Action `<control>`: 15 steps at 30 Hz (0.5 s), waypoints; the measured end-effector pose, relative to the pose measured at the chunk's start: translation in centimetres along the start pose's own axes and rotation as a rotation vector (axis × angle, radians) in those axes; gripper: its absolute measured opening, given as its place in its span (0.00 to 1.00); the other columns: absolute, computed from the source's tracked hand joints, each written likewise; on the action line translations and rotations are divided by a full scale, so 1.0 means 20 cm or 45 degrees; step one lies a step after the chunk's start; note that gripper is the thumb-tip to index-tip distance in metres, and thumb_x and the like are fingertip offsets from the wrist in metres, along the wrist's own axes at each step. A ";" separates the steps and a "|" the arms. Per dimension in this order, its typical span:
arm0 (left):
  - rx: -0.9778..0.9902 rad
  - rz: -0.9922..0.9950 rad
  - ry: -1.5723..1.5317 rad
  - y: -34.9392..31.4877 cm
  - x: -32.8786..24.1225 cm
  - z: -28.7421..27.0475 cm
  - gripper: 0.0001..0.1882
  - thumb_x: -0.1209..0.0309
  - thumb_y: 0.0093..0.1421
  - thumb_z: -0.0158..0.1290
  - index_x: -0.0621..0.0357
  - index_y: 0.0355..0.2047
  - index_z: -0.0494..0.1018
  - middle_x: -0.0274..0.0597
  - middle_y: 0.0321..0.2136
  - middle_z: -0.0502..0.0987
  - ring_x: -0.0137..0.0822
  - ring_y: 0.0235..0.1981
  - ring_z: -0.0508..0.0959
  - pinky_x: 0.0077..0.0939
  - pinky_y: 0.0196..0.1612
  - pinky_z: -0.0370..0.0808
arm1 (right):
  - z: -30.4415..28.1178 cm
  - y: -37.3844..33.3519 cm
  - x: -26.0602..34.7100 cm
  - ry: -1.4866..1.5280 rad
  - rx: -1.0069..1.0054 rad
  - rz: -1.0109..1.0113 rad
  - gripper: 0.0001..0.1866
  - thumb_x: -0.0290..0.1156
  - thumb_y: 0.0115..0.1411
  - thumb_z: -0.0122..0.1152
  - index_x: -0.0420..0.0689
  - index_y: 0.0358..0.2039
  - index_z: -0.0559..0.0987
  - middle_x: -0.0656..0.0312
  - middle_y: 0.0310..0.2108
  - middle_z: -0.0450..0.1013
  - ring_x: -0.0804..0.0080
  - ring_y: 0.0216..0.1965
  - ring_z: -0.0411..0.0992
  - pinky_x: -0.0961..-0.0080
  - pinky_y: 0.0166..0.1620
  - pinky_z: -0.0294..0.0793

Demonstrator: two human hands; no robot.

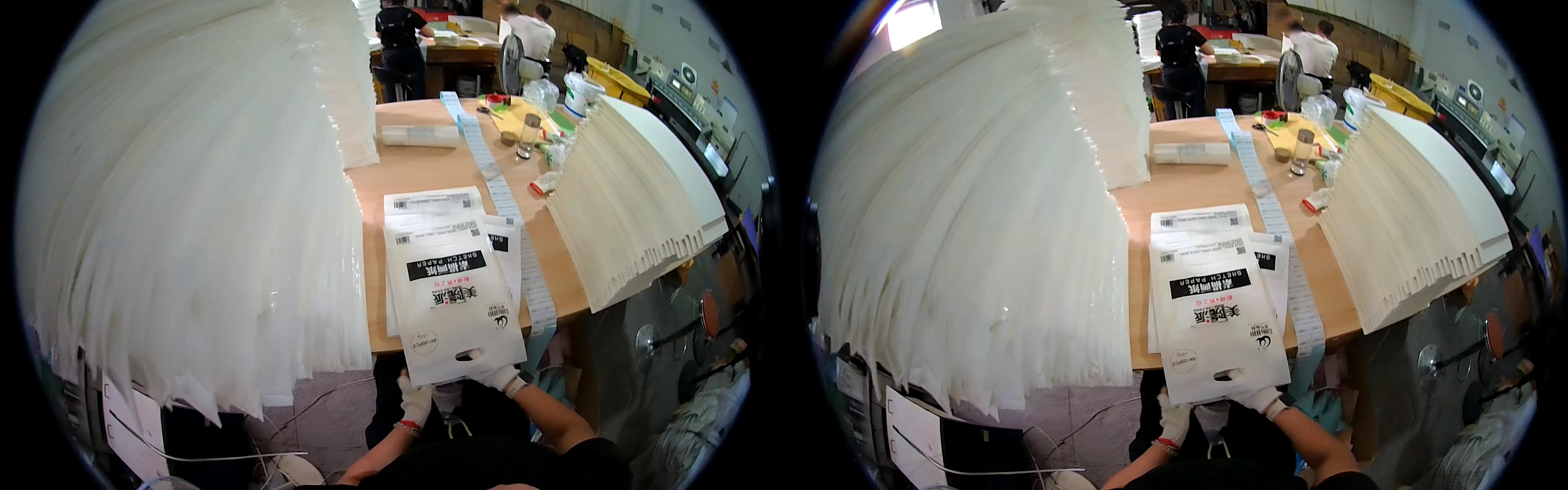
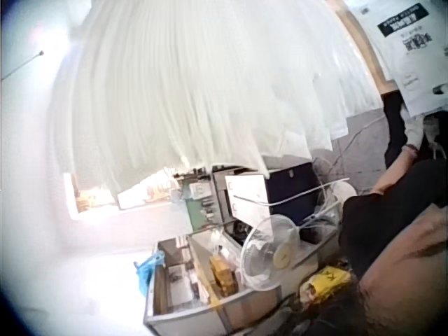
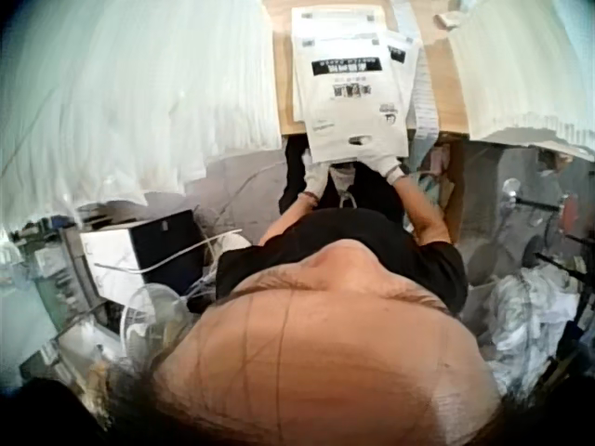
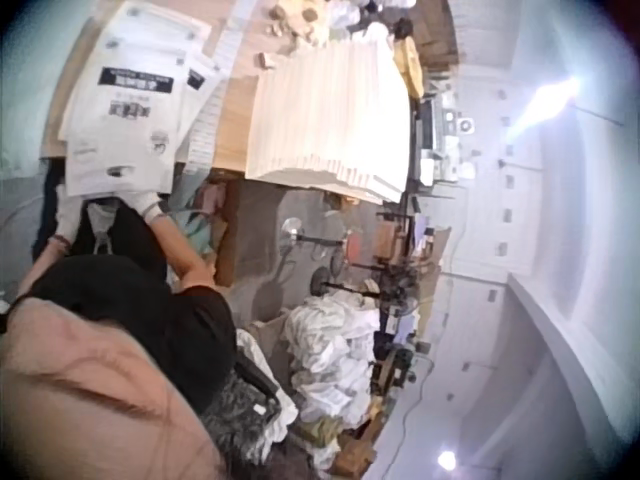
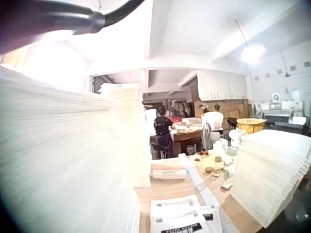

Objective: The person repeatedly picks up stacks of white paper from a table and places them into clear plastic packaging bags. The person then folds the top of the bag to seal it and places the packaged item onto a growing pile on the table. This process is repeated continuously throughout the video.

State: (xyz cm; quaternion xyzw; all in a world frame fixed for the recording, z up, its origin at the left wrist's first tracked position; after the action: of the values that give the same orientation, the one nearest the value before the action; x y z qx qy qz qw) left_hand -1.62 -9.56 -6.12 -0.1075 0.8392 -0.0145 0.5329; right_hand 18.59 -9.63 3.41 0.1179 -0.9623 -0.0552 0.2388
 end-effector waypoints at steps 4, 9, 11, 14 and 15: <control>0.291 0.196 -0.232 0.03 -0.20 -0.12 0.22 0.79 0.56 0.47 0.66 0.52 0.60 0.45 0.35 0.71 0.34 0.34 0.73 0.24 0.36 0.71 | -0.20 -0.37 0.00 -0.193 0.075 0.076 0.17 0.38 0.45 0.61 0.41 0.34 0.75 0.55 0.33 0.71 0.53 0.38 0.69 0.63 0.41 0.68; 0.352 0.751 0.200 -0.09 -0.25 -0.27 0.23 0.81 0.46 0.51 0.62 0.46 0.68 0.51 0.30 0.70 0.48 0.29 0.73 0.33 0.32 0.72 | -0.36 -0.61 -0.56 0.295 -0.239 0.986 0.13 0.42 0.55 0.52 0.44 0.26 0.72 0.50 0.25 0.71 0.55 0.29 0.70 0.64 0.33 0.68; 0.413 0.596 0.578 -0.10 -0.44 -0.31 0.23 0.76 0.44 0.56 0.60 0.44 0.69 0.50 0.29 0.71 0.50 0.27 0.73 0.35 0.31 0.72 | -0.47 -0.68 -0.81 0.459 -0.613 1.248 0.15 0.42 0.55 0.53 0.42 0.24 0.70 0.51 0.24 0.71 0.55 0.30 0.70 0.65 0.33 0.67; 0.580 0.792 0.625 -0.08 -0.71 -0.29 0.18 0.72 0.43 0.58 0.59 0.37 0.73 0.48 0.26 0.73 0.47 0.24 0.75 0.35 0.27 0.72 | -0.47 -0.67 -1.05 0.340 -0.503 1.319 0.16 0.42 0.53 0.56 0.42 0.25 0.69 0.51 0.24 0.70 0.57 0.29 0.70 0.66 0.32 0.66; 0.600 0.882 0.598 -0.06 -0.79 -0.27 0.16 0.72 0.43 0.58 0.59 0.36 0.74 0.47 0.25 0.74 0.46 0.23 0.75 0.35 0.26 0.72 | -0.46 -0.61 -1.10 0.351 -0.395 1.324 0.15 0.42 0.52 0.56 0.42 0.25 0.69 0.52 0.23 0.70 0.60 0.28 0.69 0.68 0.32 0.66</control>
State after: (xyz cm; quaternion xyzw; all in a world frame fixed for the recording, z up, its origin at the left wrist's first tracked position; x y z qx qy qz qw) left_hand 0.26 -8.21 10.49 0.3082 0.8972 -0.0498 0.3125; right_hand 44.38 -16.27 -0.25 -0.4026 -0.8342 -0.0550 0.3727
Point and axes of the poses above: each hand's wrist, its own y-axis towards the middle knuckle, its own z-axis out of the palm, x = y × z, the point moved 7 cm from there along y, towards the middle knuckle
